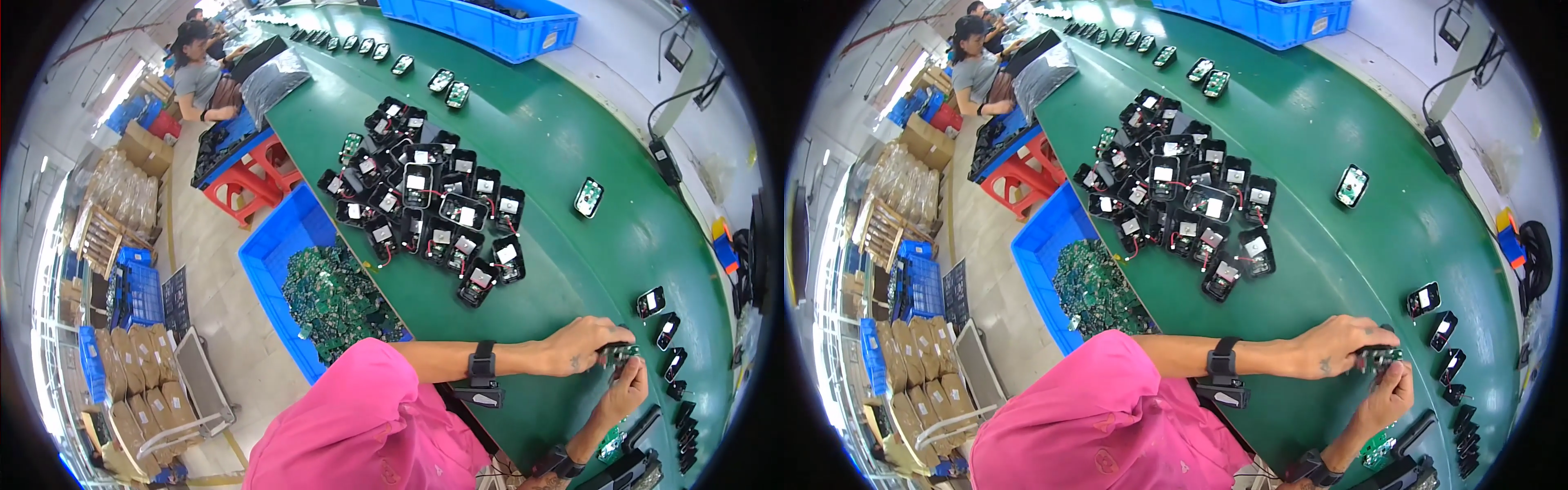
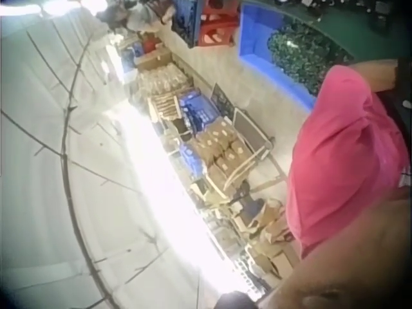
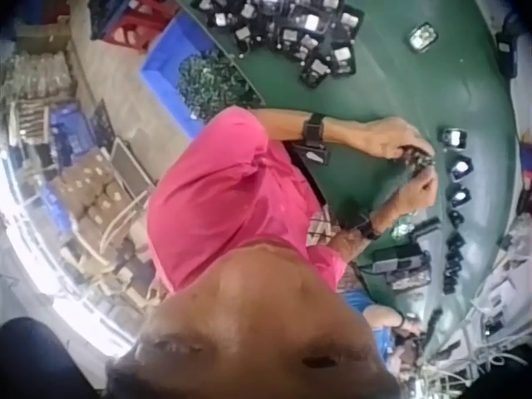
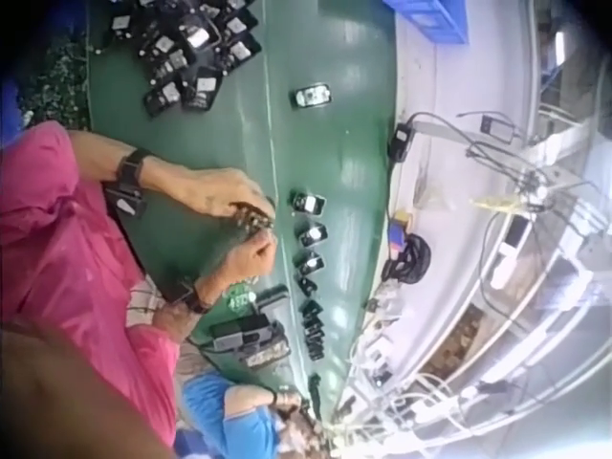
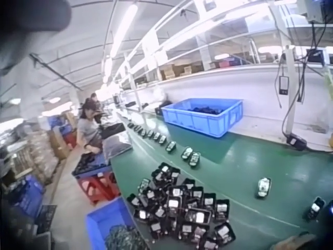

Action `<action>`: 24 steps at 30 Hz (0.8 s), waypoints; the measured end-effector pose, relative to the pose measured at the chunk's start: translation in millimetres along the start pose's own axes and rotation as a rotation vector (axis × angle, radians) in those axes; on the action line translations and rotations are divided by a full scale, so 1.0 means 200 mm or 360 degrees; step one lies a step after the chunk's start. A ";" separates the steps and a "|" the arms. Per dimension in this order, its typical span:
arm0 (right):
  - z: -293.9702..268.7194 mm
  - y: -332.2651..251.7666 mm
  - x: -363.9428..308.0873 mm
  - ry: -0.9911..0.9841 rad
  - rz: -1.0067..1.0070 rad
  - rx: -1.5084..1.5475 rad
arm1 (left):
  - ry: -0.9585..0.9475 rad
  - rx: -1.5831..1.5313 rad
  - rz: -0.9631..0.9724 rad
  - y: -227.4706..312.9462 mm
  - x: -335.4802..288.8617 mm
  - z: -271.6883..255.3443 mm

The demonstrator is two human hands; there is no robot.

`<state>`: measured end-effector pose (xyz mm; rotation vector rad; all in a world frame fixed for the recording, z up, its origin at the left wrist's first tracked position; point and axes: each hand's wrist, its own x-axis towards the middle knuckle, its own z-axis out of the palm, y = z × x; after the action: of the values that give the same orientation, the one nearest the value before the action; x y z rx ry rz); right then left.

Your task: The person assembles electronic devices by hand, picking up a black plastic housing and a green circuit board, fitting the board into the housing, and pressing them together. The person then places the assembled device onto the green conveyor belt and repeats the process.

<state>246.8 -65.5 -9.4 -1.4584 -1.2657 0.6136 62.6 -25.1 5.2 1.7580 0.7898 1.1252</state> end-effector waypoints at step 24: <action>0.11 -0.22 0.00 -0.0250 0.0031 -0.0218 | 0.0132 0.0223 0.0079 -0.01 0.01 -0.07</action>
<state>211.1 -63.5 25.1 -1.5608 -1.4410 0.6761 51.6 -17.7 7.1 1.8655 0.8982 1.2076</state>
